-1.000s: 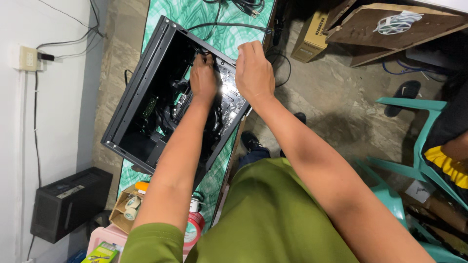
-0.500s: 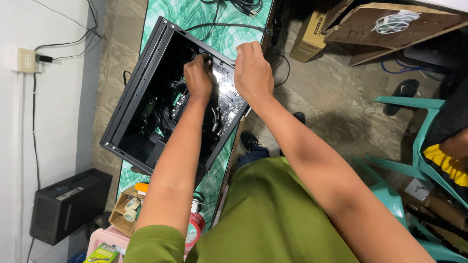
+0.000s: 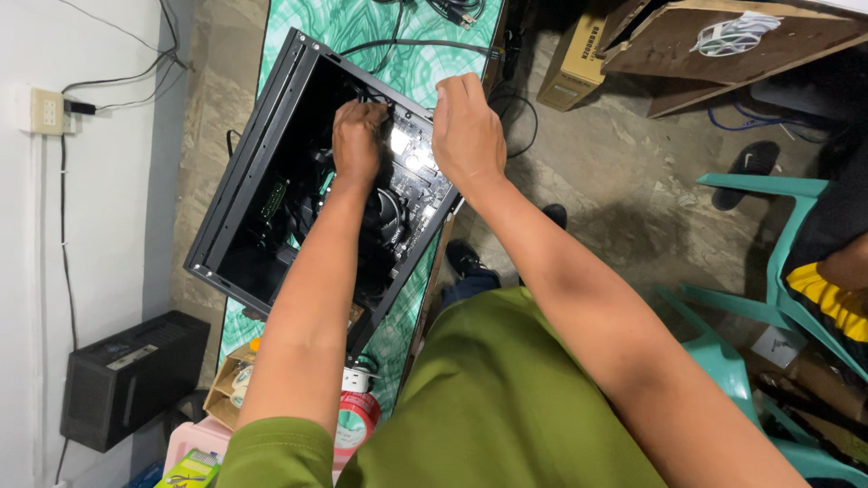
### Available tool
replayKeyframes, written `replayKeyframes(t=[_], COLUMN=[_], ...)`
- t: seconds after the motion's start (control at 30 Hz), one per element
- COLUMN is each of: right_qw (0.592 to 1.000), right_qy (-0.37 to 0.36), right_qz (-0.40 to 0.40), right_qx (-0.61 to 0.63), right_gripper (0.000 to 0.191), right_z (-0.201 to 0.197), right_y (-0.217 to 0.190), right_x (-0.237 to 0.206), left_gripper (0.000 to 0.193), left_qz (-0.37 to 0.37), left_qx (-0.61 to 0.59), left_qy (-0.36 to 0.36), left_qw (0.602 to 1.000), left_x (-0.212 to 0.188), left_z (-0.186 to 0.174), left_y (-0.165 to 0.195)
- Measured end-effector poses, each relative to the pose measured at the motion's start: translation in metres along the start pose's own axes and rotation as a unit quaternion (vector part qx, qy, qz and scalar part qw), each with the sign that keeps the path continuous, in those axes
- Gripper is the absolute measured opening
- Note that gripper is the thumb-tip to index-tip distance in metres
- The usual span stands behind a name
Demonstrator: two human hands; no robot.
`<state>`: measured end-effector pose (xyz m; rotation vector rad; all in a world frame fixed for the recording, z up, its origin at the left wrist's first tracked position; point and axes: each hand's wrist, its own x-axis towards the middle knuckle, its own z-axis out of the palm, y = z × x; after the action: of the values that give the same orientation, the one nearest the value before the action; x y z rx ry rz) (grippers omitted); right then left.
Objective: The person works on a desktop computer tower on a workbench. They use a screwdriver to unscrew and open the case, reach inside to adjust internal components and cables, handle and strip a red cable with pliers, and finally mount a storage drive into the case.
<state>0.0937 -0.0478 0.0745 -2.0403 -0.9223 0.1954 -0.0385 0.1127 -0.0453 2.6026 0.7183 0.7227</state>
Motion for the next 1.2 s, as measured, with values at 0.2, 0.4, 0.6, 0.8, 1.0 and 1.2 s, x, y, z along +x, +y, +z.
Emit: replayKeyframes(t=[0.2,0.4,0.6,0.8,1.0,1.2], right_qw=[1.000,1.000,0.999,1.000,1.000,0.994], right_qy=[0.002,0.003,0.021,0.010,-0.006,-0.053], right_qz=[-0.002,0.012,0.001,0.002,-0.015,-0.051], right_qx=[0.001,0.025,0.028,0.028,-0.009,-0.083], right_gripper=[0.011,0.011,0.010,0.010,0.010,0.027], right_z=[-0.001,-0.002,-0.001,0.000,0.000,0.002], right_y=[-0.002,-0.002,0.000,0.001,0.007,0.004], right_x=[0.001,0.001,0.001,0.001,0.003,0.013], left_gripper=[0.026,0.028,0.025,0.023,0.024,0.030], left_qz=[-0.011,0.030,0.078,0.098,0.054,0.110], left_qx=[0.025,0.073,0.103,0.087,0.090,0.187], left_qy=[-0.022,-0.038,-0.047,-0.070,-0.155,-0.131], left_qw=[0.999,0.996,0.990,0.989,0.982,0.967], left_x=[0.001,0.001,0.000,0.004,0.009,0.011], left_z=[0.000,0.005,0.008,-0.002,-0.011,-0.001], left_y=[0.002,-0.002,-0.007,-0.010,-0.013,-0.008])
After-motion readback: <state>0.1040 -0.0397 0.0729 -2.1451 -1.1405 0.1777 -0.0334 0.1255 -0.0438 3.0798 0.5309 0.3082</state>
